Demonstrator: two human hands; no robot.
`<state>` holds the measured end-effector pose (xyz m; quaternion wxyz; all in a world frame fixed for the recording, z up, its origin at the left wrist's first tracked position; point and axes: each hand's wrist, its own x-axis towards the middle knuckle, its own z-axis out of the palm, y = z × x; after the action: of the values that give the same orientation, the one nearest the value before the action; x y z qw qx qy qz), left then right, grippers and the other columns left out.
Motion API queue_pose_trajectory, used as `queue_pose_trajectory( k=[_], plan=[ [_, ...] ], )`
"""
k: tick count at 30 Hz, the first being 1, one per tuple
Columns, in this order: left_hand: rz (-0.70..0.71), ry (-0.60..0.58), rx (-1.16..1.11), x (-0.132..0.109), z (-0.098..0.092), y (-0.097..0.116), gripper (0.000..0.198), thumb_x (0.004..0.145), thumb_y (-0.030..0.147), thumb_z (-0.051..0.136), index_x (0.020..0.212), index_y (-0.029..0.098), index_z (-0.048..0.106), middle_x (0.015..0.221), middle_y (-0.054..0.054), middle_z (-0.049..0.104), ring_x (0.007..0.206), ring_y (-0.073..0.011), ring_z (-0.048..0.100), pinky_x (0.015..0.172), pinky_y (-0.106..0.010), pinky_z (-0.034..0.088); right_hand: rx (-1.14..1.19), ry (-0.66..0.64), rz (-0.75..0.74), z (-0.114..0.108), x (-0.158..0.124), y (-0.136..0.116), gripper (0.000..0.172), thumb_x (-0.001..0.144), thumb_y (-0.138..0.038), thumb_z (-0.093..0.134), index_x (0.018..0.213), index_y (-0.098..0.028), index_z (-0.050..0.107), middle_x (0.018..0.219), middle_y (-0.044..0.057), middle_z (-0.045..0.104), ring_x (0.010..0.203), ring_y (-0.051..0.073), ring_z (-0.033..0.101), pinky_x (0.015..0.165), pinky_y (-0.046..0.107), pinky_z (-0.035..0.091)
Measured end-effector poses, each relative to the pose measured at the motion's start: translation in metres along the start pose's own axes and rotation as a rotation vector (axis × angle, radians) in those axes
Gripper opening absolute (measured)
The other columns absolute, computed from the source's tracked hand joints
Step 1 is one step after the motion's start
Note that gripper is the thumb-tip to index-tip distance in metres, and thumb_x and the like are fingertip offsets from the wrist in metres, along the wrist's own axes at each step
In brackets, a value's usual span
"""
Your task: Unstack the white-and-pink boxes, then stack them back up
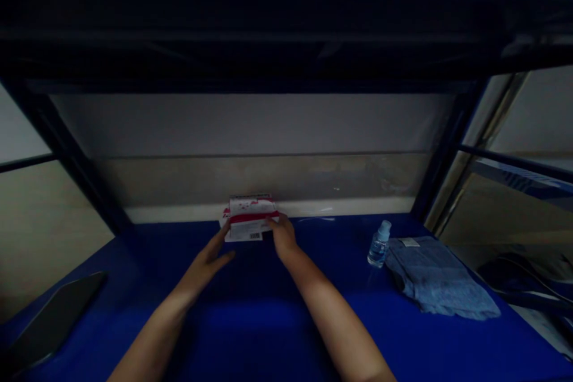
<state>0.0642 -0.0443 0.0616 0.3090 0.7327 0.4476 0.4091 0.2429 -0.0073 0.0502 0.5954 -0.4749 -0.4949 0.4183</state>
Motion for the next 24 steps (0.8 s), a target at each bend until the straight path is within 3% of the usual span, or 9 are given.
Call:
queue_pose_trajectory(
  k=[4, 8, 10, 13, 15, 17, 19, 22, 24],
  plan=[
    [0.157, -0.198, 0.113, -0.043, 0.049, 0.023, 0.056, 0.078, 0.02, 0.048, 0.132, 0.024, 0.035, 0.147, -0.004, 0.013, 0.134, -0.0226, 0.009, 0.108, -0.045, 0.011, 0.091, 0.136, 0.205, -0.042, -0.041, 0.026, 0.043, 0.072, -0.049, 0.045, 0.088, -0.011, 0.058, 0.087, 0.009, 0.066, 0.083, 0.021, 0.06, 0.071, 0.029, 0.045],
    [0.224, -0.422, 0.138, -0.069, 0.085, 0.051, 0.048, 0.079, 0.014, 0.045, 0.125, 0.026, 0.046, 0.147, -0.001, 0.01, 0.133, -0.0237, 0.009, 0.107, -0.047, 0.014, -0.065, 0.19, 0.156, -0.09, -0.072, 0.049, 0.043, 0.072, -0.048, 0.042, 0.092, -0.012, 0.056, 0.091, 0.01, 0.065, 0.085, 0.022, 0.059, 0.076, 0.032, 0.044],
    [0.23, -0.584, 0.08, -0.079, 0.09, 0.061, 0.047, 0.079, 0.012, 0.044, 0.124, 0.028, 0.047, 0.143, -0.001, 0.024, 0.131, -0.0212, 0.022, 0.107, -0.044, 0.021, -0.224, 0.189, 0.1, -0.117, -0.084, 0.056, 0.045, 0.071, -0.045, 0.044, 0.1, -0.013, 0.056, 0.106, 0.011, 0.061, 0.104, 0.025, 0.052, 0.088, 0.037, 0.038],
    [0.247, -0.792, -0.044, -0.084, 0.08, 0.067, 0.039, 0.081, 0.011, 0.041, 0.111, 0.028, 0.059, 0.122, 0.0, 0.056, 0.116, -0.0156, 0.048, 0.101, -0.035, 0.036, -0.505, 0.244, 0.083, -0.147, -0.097, 0.065, 0.062, 0.07, -0.043, 0.047, 0.122, -0.01, 0.046, 0.132, 0.014, 0.041, 0.13, 0.028, 0.021, 0.103, 0.044, 0.017],
    [0.223, -0.723, -0.052, -0.072, 0.066, 0.063, 0.033, 0.083, 0.014, 0.04, 0.1, 0.026, 0.066, 0.106, 0.0, 0.067, 0.104, -0.0146, 0.058, 0.094, -0.031, 0.043, -0.607, 0.242, 0.103, -0.156, -0.103, 0.071, 0.072, 0.073, -0.045, 0.042, 0.132, -0.006, 0.032, 0.139, 0.016, 0.028, 0.133, 0.026, 0.007, 0.106, 0.044, 0.008],
    [0.175, -0.495, 0.036, -0.043, 0.046, 0.05, 0.029, 0.083, 0.021, 0.04, 0.093, 0.023, 0.067, 0.101, -0.001, 0.068, 0.1, -0.0162, 0.059, 0.091, -0.033, 0.044, -0.655, 0.196, 0.109, -0.155, -0.107, 0.077, 0.071, 0.078, -0.044, 0.033, 0.135, -0.004, 0.024, 0.142, 0.015, 0.022, 0.133, 0.024, 0.003, 0.107, 0.044, 0.007],
    [0.126, -0.262, 0.183, -0.004, 0.024, 0.029, 0.029, 0.082, 0.026, 0.04, 0.1, 0.023, 0.063, 0.11, -0.002, 0.064, 0.106, -0.0186, 0.055, 0.095, -0.036, 0.04, -0.697, 0.155, 0.099, -0.15, -0.109, 0.081, 0.066, 0.081, -0.041, 0.026, 0.135, -0.004, 0.025, 0.142, 0.015, 0.021, 0.133, 0.023, 0.002, 0.107, 0.045, 0.007],
    [0.069, 0.025, 0.482, 0.056, -0.003, -0.012, 0.044, 0.076, 0.024, 0.045, 0.118, 0.014, 0.049, 0.126, -0.012, 0.051, 0.116, -0.0248, 0.045, 0.098, -0.041, 0.034, -0.776, 0.137, 0.068, -0.143, -0.111, 0.081, 0.061, 0.084, -0.036, 0.02, 0.133, -0.001, 0.028, 0.14, 0.016, 0.024, 0.133, 0.024, 0.005, 0.107, 0.046, 0.007],
    [0.026, 0.078, 0.625, 0.083, -0.013, -0.039, 0.054, 0.071, 0.023, 0.051, 0.122, 0.01, 0.042, 0.132, -0.018, 0.042, 0.123, -0.0317, 0.035, 0.099, -0.051, 0.026, -0.836, 0.139, 0.032, -0.142, -0.113, 0.079, 0.059, 0.086, -0.034, 0.018, 0.133, 0.0, 0.029, 0.139, 0.016, 0.026, 0.133, 0.024, 0.006, 0.107, 0.047, 0.008]
  ],
)
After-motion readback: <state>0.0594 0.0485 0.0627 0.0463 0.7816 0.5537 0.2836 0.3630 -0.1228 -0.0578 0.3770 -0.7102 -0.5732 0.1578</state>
